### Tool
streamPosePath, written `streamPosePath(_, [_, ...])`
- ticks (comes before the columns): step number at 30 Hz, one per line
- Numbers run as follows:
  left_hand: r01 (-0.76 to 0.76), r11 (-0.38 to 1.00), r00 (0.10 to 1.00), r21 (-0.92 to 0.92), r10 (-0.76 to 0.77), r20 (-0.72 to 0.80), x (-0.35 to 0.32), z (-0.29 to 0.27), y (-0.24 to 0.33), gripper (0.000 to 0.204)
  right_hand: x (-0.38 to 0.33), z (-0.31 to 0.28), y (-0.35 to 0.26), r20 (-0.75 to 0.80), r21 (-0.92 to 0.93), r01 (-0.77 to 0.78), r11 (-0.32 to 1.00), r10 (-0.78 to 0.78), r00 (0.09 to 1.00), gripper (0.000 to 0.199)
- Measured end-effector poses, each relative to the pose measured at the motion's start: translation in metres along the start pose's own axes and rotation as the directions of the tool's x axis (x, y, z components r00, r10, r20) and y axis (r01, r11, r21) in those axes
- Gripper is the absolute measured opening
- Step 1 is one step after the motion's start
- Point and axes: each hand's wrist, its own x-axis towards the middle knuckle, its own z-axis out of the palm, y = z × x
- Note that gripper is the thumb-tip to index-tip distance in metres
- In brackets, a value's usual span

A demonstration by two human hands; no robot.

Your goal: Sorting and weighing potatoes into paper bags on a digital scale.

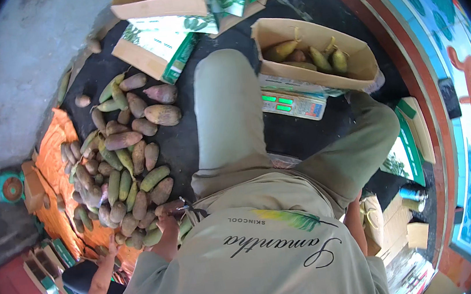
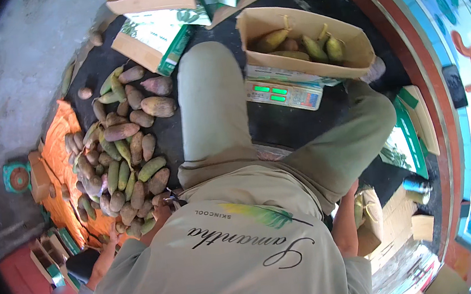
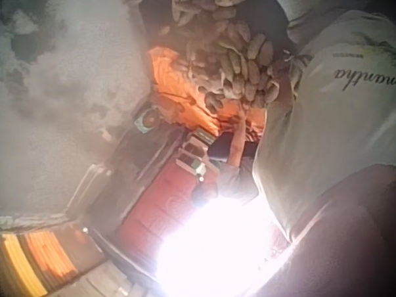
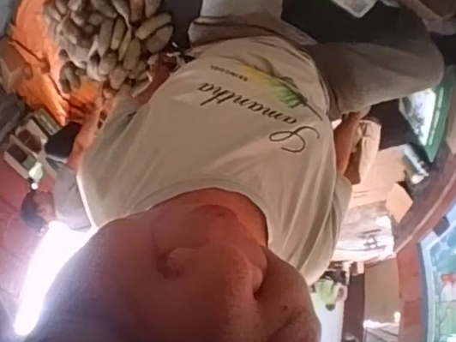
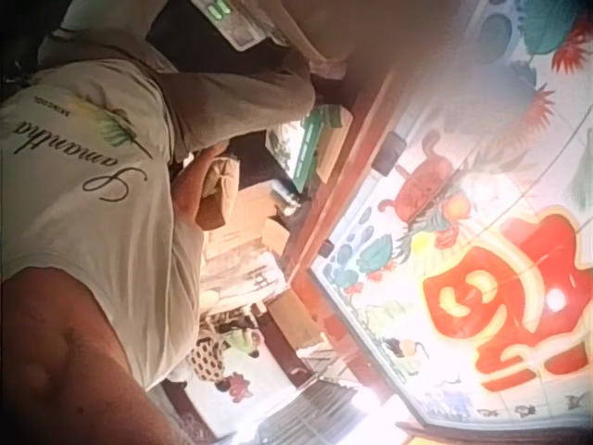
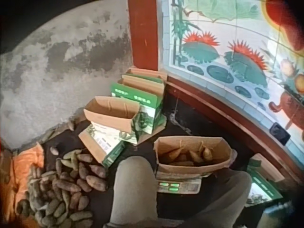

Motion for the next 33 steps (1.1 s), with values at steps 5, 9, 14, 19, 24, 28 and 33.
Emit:
streamPosePath(5, [0.137,0.988,0.987,-0.068,-0.131,0.088,-0.035,-0.026,0.011,0.04,0.018,-0.012,-0.01,0.035,0.034,0.051,0.998,-0.053,0.998,0.028])
streamPosePath(9, [0.112,0.988,0.994,-0.106,-0.11,0.026,-0.025,-0.027,0.0,0.039,0.05,-0.01,-0.039,0.046,0.051,0.059,0.997,-0.062,0.997,0.028])
streamPosePath(14, [0.087,0.985,0.993,-0.151,-0.073,0.097,-0.008,-0.083,-0.005,0.045,0.105,-0.041,-0.059,-0.043,0.163,0.011,0.986,-0.004,0.999,0.03])
streamPosePath(19, [0.105,0.886,0.976,-0.451,-0.18,-0.126,0.004,-0.132,-0.008,0.059,0.131,-0.081,-0.163,-0.369,0.066,0.21,0.975,-0.172,0.913,0.028])
streamPosePath(24, [-0.167,0.718,0.865,-0.676,-0.222,-0.45,0.008,-0.203,0.005,0.066,0.127,-0.082,-0.258,-0.401,0.064,0.524,0.849,-0.459,0.793,0.021])
streamPosePath(28, [-0.574,0.504,0.573,-0.645,-0.315,-0.756,-0.007,-0.288,0.028,0.067,0.107,-0.055,-0.324,-0.227,0.005,0.729,0.684,-0.709,0.667,0.025])
streamPosePath(33, [-0.829,0.212,0.38,-0.517,-0.464,-0.8,-0.09,-0.423,0.079,0.052,0.096,-0.011,-0.34,0.059,0.014,0.783,0.621,-0.783,0.62,0.04])
